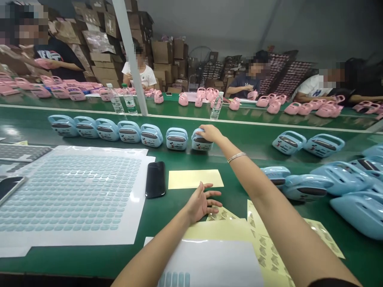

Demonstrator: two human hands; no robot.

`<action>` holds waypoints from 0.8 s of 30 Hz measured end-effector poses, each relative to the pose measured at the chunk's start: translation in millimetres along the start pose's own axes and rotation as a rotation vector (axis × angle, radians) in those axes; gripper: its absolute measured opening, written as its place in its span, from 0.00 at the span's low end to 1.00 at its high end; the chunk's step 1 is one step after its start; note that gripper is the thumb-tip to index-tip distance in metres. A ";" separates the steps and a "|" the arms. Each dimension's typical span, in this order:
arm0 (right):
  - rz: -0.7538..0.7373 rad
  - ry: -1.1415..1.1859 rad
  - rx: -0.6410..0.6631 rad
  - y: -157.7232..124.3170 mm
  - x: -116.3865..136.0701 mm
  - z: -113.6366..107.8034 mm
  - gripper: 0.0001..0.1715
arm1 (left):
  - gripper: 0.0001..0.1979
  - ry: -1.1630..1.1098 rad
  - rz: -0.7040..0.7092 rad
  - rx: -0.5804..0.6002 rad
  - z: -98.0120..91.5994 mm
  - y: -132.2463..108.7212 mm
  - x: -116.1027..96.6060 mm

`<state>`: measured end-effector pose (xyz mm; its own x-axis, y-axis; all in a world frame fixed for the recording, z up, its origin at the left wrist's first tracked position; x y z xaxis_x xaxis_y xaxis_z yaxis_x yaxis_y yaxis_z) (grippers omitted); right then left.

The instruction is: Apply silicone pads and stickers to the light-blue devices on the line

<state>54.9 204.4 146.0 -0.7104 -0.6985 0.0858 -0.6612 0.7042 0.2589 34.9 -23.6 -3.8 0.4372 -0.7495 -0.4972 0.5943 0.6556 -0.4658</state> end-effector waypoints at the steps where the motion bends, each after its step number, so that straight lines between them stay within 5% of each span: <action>1: -0.001 0.006 0.015 2.9 0.1 8.3 0.19 | 0.23 0.004 0.006 -0.002 -0.6 0.5 -0.8; 5: 0.011 0.022 0.049 10.8 8.9 19.6 0.20 | 0.21 -0.009 0.026 0.004 -0.5 1.8 -2.9; 9: 0.034 0.030 0.066 -5.3 6.4 -7.5 0.36 | 0.15 -0.029 0.041 0.004 -1.7 1.6 -5.0; 11: -0.016 0.070 0.131 -38.2 -7.6 -25.6 0.45 | 0.11 -0.047 0.044 0.010 -3.8 2.0 -7.4; 14: -0.144 0.124 0.351 -121.3 -39.0 -43.8 0.43 | 0.07 -0.071 0.048 0.019 -6.6 3.0 -10.3; 18: -0.106 0.015 0.388 -213.2 -80.0 -56.8 0.16 | 0.10 -0.074 0.092 -0.002 -6.5 4.6 -11.2; 21: -0.108 -0.042 0.303 -229.5 -61.9 -48.4 0.07 | 0.13 -0.093 0.153 -0.026 -5.9 5.8 -9.9; 24: -0.134 -0.090 0.204 -219.9 -9.3 -41.0 0.14 | 0.28 0.063 0.376 -0.031 -0.8 -1.3 -17.7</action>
<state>216.8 50.8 127.7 -0.6259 -0.7795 -0.0240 -0.7792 0.6237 0.0621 25.9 -11.0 5.0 0.5778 -0.4492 -0.6815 0.3790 0.8871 -0.2634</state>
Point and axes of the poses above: each hand's wrist, its own y-axis towards the middle knuckle, its own z-axis out of the palm, x = y × z, the point moved 7 cm from there along y, towards the middle knuckle, and after that the axes turned 15 degrees about -z, right-handed, at the moved point
